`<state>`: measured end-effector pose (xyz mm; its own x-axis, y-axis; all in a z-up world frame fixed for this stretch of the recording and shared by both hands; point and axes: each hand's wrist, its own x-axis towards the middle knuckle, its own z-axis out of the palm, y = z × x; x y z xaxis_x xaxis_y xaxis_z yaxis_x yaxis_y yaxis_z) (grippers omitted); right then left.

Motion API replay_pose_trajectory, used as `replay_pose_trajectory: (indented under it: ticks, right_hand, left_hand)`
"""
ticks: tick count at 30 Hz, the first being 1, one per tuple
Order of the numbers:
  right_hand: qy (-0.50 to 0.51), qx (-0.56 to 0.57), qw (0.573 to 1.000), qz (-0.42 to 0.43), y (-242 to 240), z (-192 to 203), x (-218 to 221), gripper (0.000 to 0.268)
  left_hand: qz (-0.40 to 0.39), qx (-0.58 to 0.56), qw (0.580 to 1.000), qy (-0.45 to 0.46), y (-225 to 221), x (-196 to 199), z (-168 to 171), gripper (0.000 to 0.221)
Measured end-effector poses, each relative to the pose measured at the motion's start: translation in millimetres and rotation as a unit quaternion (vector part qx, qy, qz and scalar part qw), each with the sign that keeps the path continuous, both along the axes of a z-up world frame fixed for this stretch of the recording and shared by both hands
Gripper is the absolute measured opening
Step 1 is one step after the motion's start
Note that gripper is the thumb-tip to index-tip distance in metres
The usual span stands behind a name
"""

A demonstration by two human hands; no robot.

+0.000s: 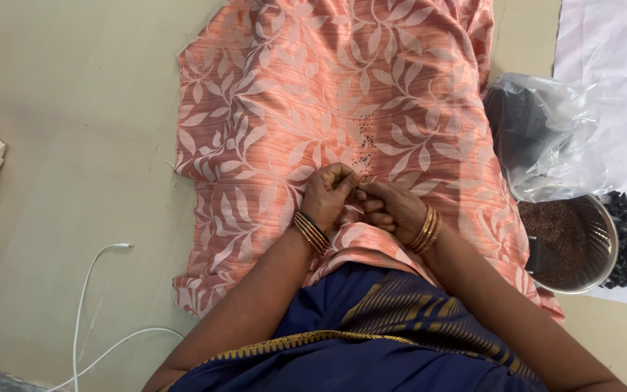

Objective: The person sorts small seeds or grains from a pile into a bowl while sitting on a cloth.

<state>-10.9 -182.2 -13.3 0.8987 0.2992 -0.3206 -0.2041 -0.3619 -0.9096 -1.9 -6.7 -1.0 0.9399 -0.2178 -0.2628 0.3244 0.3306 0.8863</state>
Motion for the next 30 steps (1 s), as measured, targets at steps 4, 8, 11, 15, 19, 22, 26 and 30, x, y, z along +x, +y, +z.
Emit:
replay_pose_trajectory:
  ticks: [4,8,11,15,19,22,26,30]
  right_hand:
    - [0.230,0.252,0.937,-0.070,-1.5,14.6,-4.9,0.039]
    - [-0.288,-0.260,0.914,0.116,15.5,42.5,-7.1,0.032]
    - [-0.333,-0.290,0.888,0.127,13.6,37.6,-8.1,0.032]
    - [0.214,0.247,0.939,-0.112,2.4,15.0,-7.5,0.033]
    - [0.224,0.258,0.936,-0.083,2.8,19.0,-6.2,0.034]
    - [0.233,0.268,0.934,-0.043,5.1,33.6,-8.3,0.039]
    - [-0.330,-0.146,0.927,0.097,14.9,39.6,-7.5,0.036]
    - [-0.309,-0.264,0.908,0.100,10.6,16.3,-5.6,0.023]
  left_hand:
    - [0.012,-0.010,1.000,0.014,1.2,3.0,-16.3,0.012]
    - [0.024,0.020,0.999,0.027,4.4,5.0,-19.1,0.014]
    - [0.027,0.013,0.999,0.021,4.2,3.9,-19.7,0.015]
    - [0.023,-0.070,0.990,0.119,5.2,-4.3,33.9,0.012]
    - [0.009,-0.070,0.997,-0.033,0.6,-2.8,-2.6,0.013]
    - [0.026,-0.071,0.996,0.049,1.3,-1.9,4.6,0.013]
    - [0.048,0.012,0.996,0.069,3.6,2.2,1.2,0.017]
    - [0.032,0.007,0.994,0.104,3.5,-0.2,19.0,0.015]
